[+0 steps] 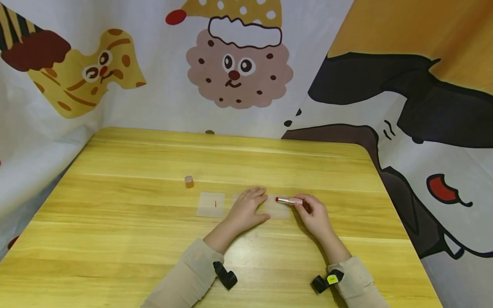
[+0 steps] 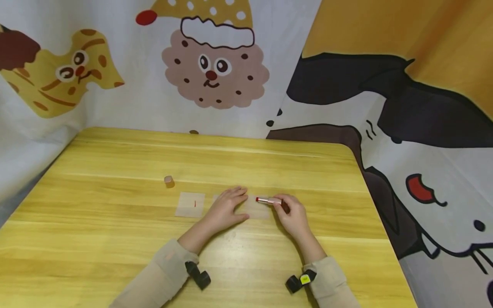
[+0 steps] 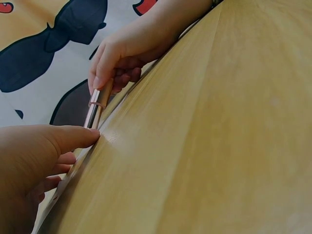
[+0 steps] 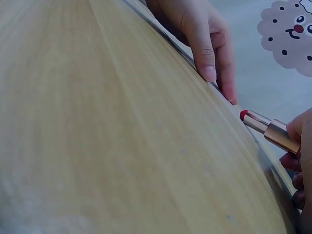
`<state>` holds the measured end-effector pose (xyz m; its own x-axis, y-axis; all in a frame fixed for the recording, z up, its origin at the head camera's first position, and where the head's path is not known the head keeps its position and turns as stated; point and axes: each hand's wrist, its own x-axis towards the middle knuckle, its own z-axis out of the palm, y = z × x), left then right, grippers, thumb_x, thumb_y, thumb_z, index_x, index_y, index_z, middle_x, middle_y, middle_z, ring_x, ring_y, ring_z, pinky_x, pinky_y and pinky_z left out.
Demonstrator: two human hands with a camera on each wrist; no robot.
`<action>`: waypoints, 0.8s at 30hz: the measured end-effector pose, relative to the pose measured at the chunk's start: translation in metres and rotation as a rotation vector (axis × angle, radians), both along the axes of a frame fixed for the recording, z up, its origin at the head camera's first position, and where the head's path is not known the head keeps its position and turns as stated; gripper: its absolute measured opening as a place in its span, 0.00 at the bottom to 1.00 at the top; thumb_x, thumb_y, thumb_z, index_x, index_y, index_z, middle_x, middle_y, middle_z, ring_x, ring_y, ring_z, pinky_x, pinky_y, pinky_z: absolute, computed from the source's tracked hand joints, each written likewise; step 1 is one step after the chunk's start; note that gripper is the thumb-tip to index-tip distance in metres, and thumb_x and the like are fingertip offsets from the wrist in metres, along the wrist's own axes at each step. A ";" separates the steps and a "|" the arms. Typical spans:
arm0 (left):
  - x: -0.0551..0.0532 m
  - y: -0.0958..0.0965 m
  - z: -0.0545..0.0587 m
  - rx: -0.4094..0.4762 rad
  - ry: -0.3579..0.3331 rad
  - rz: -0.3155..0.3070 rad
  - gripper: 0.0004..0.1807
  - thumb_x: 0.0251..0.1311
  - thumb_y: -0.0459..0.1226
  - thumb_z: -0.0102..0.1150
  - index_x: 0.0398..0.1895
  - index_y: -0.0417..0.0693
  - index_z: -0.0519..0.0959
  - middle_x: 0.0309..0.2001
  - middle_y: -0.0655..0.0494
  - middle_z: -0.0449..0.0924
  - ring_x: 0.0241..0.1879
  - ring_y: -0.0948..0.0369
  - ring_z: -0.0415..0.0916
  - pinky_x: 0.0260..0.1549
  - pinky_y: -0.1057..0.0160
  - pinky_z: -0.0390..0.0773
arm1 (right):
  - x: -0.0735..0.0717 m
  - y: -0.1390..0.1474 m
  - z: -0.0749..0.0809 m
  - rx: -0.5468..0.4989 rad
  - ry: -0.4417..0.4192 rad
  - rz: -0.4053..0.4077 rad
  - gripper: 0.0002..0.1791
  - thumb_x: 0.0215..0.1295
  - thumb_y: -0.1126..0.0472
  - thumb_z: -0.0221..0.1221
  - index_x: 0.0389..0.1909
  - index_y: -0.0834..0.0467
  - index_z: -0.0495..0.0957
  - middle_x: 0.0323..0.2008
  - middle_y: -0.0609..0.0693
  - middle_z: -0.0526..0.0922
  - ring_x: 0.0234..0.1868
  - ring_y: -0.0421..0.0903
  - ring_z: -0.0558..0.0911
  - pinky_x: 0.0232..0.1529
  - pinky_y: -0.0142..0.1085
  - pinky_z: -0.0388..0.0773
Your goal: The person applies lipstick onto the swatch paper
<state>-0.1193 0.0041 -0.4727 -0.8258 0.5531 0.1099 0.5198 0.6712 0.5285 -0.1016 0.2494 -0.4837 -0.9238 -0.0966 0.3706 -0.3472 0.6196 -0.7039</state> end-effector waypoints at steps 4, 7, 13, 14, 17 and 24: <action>0.000 0.000 0.000 -0.001 0.001 -0.001 0.35 0.57 0.51 0.64 0.63 0.40 0.72 0.70 0.49 0.60 0.70 0.53 0.52 0.69 0.54 0.44 | 0.000 0.001 -0.001 -0.003 -0.010 0.003 0.08 0.61 0.68 0.63 0.41 0.63 0.82 0.36 0.53 0.82 0.31 0.44 0.72 0.29 0.29 0.69; 0.000 0.000 0.000 0.001 0.002 -0.002 0.35 0.57 0.51 0.64 0.63 0.40 0.72 0.70 0.49 0.60 0.70 0.52 0.52 0.69 0.54 0.45 | 0.000 0.001 0.000 -0.016 -0.029 0.006 0.08 0.61 0.68 0.63 0.41 0.63 0.82 0.37 0.54 0.82 0.31 0.43 0.73 0.31 0.28 0.69; -0.001 -0.001 0.001 0.004 0.005 -0.002 0.35 0.57 0.51 0.64 0.63 0.40 0.72 0.69 0.50 0.60 0.70 0.53 0.52 0.68 0.54 0.45 | 0.001 0.001 0.001 -0.041 -0.045 0.019 0.08 0.61 0.68 0.63 0.41 0.62 0.83 0.38 0.54 0.83 0.32 0.43 0.73 0.31 0.27 0.69; -0.001 -0.001 0.001 0.004 0.005 -0.003 0.35 0.57 0.51 0.64 0.63 0.40 0.72 0.69 0.49 0.60 0.70 0.53 0.52 0.68 0.54 0.45 | 0.001 0.001 0.001 -0.045 -0.044 0.023 0.08 0.61 0.68 0.63 0.41 0.62 0.83 0.38 0.54 0.83 0.32 0.43 0.73 0.31 0.27 0.69; 0.000 -0.001 0.001 0.004 0.004 -0.004 0.35 0.57 0.52 0.64 0.63 0.40 0.72 0.69 0.49 0.60 0.70 0.53 0.52 0.68 0.54 0.45 | 0.000 0.001 0.002 -0.056 -0.049 0.029 0.07 0.61 0.68 0.63 0.41 0.62 0.83 0.39 0.54 0.83 0.34 0.43 0.75 0.33 0.25 0.70; 0.000 -0.001 0.000 0.006 0.012 -0.006 0.35 0.57 0.52 0.65 0.62 0.40 0.72 0.69 0.49 0.61 0.70 0.53 0.53 0.68 0.53 0.46 | 0.008 -0.007 0.021 -0.075 -0.051 0.052 0.06 0.60 0.74 0.61 0.39 0.68 0.82 0.37 0.60 0.83 0.35 0.43 0.76 0.34 0.22 0.71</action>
<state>-0.1195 0.0034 -0.4722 -0.8213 0.5570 0.1233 0.5301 0.6652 0.5259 -0.0932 0.2419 -0.4629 -0.9360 -0.1188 0.3313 -0.3402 0.5464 -0.7653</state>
